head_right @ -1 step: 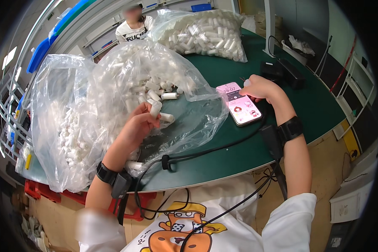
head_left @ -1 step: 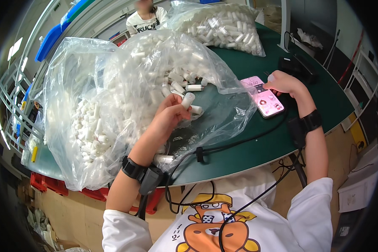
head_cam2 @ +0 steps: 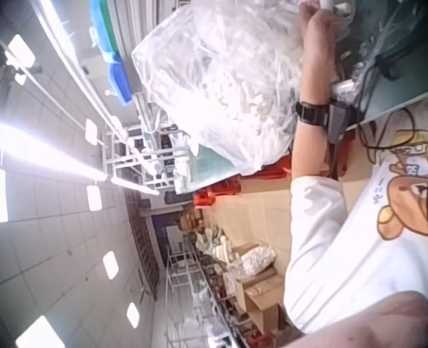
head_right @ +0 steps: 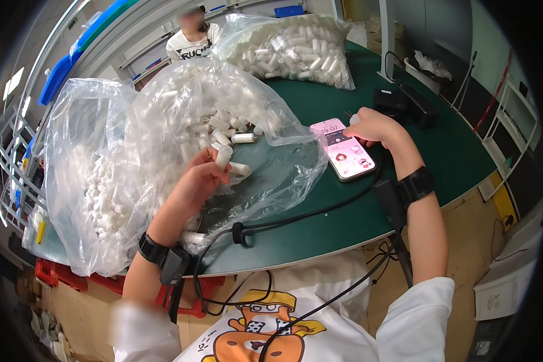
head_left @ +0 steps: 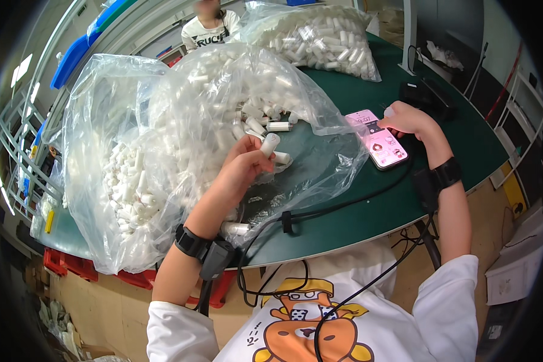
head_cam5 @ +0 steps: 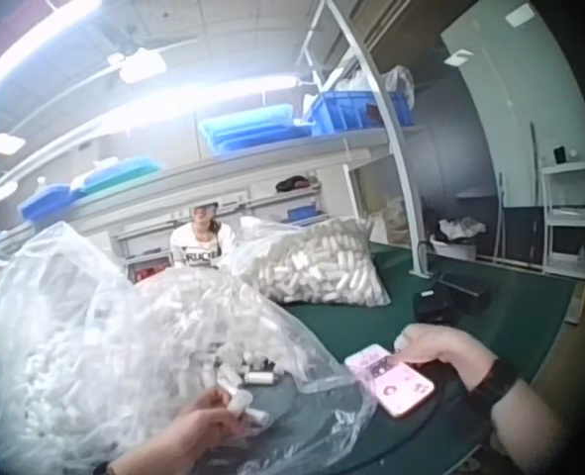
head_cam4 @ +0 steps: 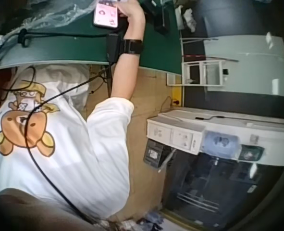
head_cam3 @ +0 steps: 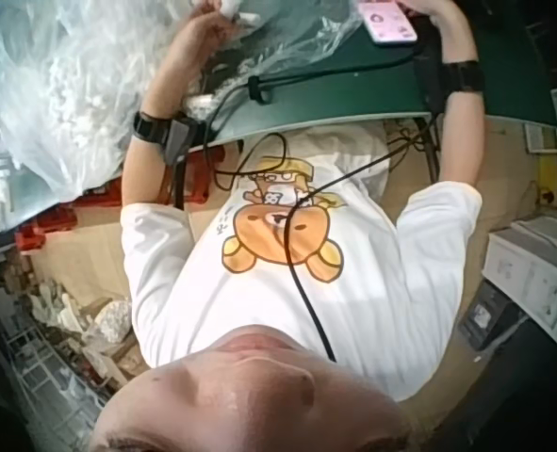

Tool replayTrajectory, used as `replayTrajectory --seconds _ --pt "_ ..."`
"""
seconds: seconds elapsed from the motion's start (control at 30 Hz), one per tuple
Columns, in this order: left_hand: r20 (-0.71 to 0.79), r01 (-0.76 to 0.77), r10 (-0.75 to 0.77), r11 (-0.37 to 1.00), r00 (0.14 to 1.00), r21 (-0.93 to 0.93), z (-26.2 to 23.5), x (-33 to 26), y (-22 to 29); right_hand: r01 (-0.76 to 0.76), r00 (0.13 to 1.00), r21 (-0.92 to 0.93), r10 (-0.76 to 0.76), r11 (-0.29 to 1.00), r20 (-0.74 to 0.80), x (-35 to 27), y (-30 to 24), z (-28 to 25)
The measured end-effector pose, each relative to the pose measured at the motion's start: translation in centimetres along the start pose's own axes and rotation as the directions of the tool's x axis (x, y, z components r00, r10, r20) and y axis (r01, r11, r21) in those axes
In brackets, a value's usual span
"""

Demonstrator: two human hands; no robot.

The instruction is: The person repeatedly picks up small white cylindrical objects from a large plastic bag on a green table. They hold two pieces, align them, and press them together to form a single capsule-like unit before placing it back into the bag. This process is repeated continuously.

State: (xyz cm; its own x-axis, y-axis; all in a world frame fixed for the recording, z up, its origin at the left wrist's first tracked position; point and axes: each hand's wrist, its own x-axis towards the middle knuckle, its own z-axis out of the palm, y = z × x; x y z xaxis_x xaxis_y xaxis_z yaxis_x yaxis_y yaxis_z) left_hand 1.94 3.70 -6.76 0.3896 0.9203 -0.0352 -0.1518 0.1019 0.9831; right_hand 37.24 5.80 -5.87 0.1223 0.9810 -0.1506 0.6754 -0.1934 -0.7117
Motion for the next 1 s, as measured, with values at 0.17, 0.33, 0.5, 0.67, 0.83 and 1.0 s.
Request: replayTrajectory --seconds 0.17,0.33,0.5,0.67,0.83,1.0 --pt "0.007 -0.001 0.001 1.0 1.0 -0.009 -0.1 0.0 0.0 0.037 0.999 -0.1 -0.04 0.994 -0.028 0.5 0.1 0.4" --pt "-0.002 -0.003 0.003 1.0 1.0 -0.002 -0.3 0.0 -0.1 0.006 0.999 -0.056 -0.008 0.998 -0.032 -0.2 -0.7 0.2" --pt "-0.003 -0.004 0.004 1.0 1.0 0.0 -0.3 0.0 -0.1 0.011 0.997 -0.021 -0.012 1.0 -0.079 -0.5 -0.6 0.4" --pt "-0.02 0.002 -0.002 1.0 1.0 0.013 -0.3 -0.1 -0.1 0.054 0.997 -0.035 -0.055 0.998 -0.048 0.0 -0.2 0.4" --pt "-0.003 -0.012 0.012 0.999 1.0 -0.032 -0.4 0.0 -0.3 0.104 0.968 -0.055 -0.114 0.993 -0.224 -0.5 -0.6 0.1" --pt "0.03 0.0 0.003 0.995 1.0 -0.098 -0.6 0.4 -0.6 0.256 0.931 0.128 -0.209 0.958 -0.3 -4.4 -4.9 0.0"
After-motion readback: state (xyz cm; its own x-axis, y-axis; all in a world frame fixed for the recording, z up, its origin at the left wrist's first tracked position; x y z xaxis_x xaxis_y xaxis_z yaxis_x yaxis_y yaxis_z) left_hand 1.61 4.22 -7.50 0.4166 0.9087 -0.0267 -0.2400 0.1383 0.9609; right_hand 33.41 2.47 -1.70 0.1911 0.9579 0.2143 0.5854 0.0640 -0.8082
